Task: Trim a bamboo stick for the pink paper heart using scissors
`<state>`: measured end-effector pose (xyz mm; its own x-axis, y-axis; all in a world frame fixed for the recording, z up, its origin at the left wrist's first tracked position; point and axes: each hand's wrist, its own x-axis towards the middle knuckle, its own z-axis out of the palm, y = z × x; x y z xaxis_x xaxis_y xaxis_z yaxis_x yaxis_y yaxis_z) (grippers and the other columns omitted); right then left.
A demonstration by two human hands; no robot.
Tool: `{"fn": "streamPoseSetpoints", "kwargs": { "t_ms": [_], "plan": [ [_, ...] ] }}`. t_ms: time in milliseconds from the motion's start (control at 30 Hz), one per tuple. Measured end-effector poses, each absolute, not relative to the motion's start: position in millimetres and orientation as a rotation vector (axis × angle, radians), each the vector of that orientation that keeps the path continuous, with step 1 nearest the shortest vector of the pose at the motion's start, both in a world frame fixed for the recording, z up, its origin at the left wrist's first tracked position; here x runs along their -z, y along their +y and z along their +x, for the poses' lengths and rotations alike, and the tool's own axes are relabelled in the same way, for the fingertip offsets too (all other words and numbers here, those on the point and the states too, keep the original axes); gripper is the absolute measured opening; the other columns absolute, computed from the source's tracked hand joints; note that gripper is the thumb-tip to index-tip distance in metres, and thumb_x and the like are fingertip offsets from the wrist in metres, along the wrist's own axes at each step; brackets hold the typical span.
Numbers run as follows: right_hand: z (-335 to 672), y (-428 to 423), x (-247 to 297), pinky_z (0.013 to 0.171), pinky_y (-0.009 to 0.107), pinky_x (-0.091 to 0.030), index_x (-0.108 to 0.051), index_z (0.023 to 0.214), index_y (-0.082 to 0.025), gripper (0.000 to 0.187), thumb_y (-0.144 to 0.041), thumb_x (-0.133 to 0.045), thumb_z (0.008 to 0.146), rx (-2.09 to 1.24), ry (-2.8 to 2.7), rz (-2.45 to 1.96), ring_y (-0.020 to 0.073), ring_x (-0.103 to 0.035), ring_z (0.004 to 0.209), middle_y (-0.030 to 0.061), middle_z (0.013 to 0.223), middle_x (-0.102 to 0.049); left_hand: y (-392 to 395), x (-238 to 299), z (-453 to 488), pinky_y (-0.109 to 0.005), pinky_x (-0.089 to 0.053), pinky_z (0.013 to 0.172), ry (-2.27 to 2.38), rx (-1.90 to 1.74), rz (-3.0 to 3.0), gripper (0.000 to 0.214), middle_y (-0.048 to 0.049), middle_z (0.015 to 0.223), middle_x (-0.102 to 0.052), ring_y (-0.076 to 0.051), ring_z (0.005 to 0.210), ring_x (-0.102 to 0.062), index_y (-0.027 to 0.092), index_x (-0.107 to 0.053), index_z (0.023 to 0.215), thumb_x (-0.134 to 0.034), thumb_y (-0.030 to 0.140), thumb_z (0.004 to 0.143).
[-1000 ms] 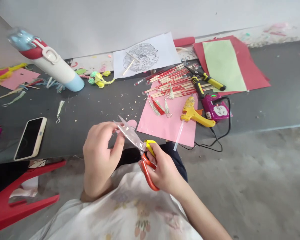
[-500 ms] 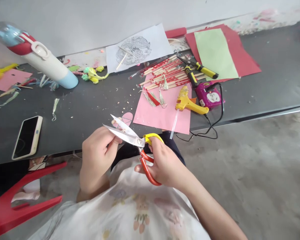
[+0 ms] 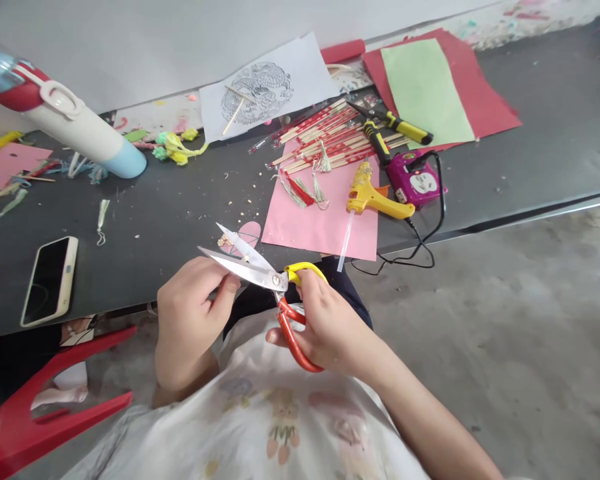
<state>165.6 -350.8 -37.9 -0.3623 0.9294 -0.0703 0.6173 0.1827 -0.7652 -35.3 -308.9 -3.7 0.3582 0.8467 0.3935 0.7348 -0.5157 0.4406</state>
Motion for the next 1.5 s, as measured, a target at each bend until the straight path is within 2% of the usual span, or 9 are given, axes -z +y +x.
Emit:
{"fn": "streamPoseSetpoints", "kwargs": {
  "t_ms": [333, 700, 1133, 1333, 1500],
  "plan": [
    [164.6, -349.9, 41.2, 0.062, 0.03, -0.048, -0.033, 0.107, -0.02, 0.049, -0.044, -0.066, 0.079, -0.979, -2.058, -1.432, 0.0229, -0.058, 0.08, 0.0076, 0.089, -0.055, -308.7, 6.8, -34.1, -0.025, -0.042, 0.067, 1.451, -0.886, 2.406, 0.017, 0.0001, 0.07, -0.061, -0.014, 0.07, -0.056, 0.02, -0.056, 0.072, -0.053, 0.015, 0.089],
    [164.9, -347.2, 42.9, 0.063, 0.031, -0.049, -0.033, 0.105, -0.019, 0.049, -0.049, -0.064, 0.081, -1.014, -2.05, -1.424, 0.0249, -0.058, 0.086, 0.0111, 0.095, -0.055, -306.4, 8.3, -35.2, -0.025, -0.042, 0.069, 1.459, -0.842, 2.407, 0.017, -0.0003, 0.072, -0.061, -0.014, 0.072, -0.055, 0.02, -0.057, 0.074, -0.053, 0.015, 0.089],
    [166.8, -343.9, 40.2, 0.056, 0.028, -0.046, -0.042, 0.105, -0.02, 0.044, -0.049, -0.062, 0.081, -1.043, -2.025, -1.573, 0.0219, -0.062, 0.073, 0.0065, 0.085, -0.062, -295.1, 13.0, -42.6, -0.025, -0.043, 0.069, 1.327, -0.739, 2.436, 0.017, -0.0009, 0.076, -0.063, -0.015, 0.075, -0.058, 0.02, -0.06, 0.081, -0.048, 0.014, 0.092],
    [163.9, -343.9, 42.3, 0.06, 0.029, -0.047, -0.042, 0.108, -0.016, 0.047, -0.053, -0.057, 0.083, -1.012, -2.027, -1.53, 0.0222, -0.061, 0.076, 0.0124, 0.097, -0.063, -293.6, 17.3, -42.2, -0.024, -0.043, 0.07, 1.3, -0.701, 2.399, 0.016, -0.0008, 0.079, -0.064, -0.014, 0.078, -0.059, 0.02, -0.061, 0.086, -0.047, 0.015, 0.093],
    [161.6, -342.1, 42.7, 0.057, 0.029, -0.044, -0.046, 0.108, -0.016, 0.046, -0.055, -0.054, 0.084, -0.982, -2.007, -1.621, 0.0214, -0.061, 0.071, 0.0105, 0.091, -0.064, -292.2, 20.6, -41.8, -0.025, -0.043, 0.069, 1.283, -0.702, 2.397, 0.017, -0.0004, 0.076, -0.063, -0.014, 0.075, -0.057, 0.02, -0.059, 0.083, -0.047, 0.015, 0.093]
  ]
}}
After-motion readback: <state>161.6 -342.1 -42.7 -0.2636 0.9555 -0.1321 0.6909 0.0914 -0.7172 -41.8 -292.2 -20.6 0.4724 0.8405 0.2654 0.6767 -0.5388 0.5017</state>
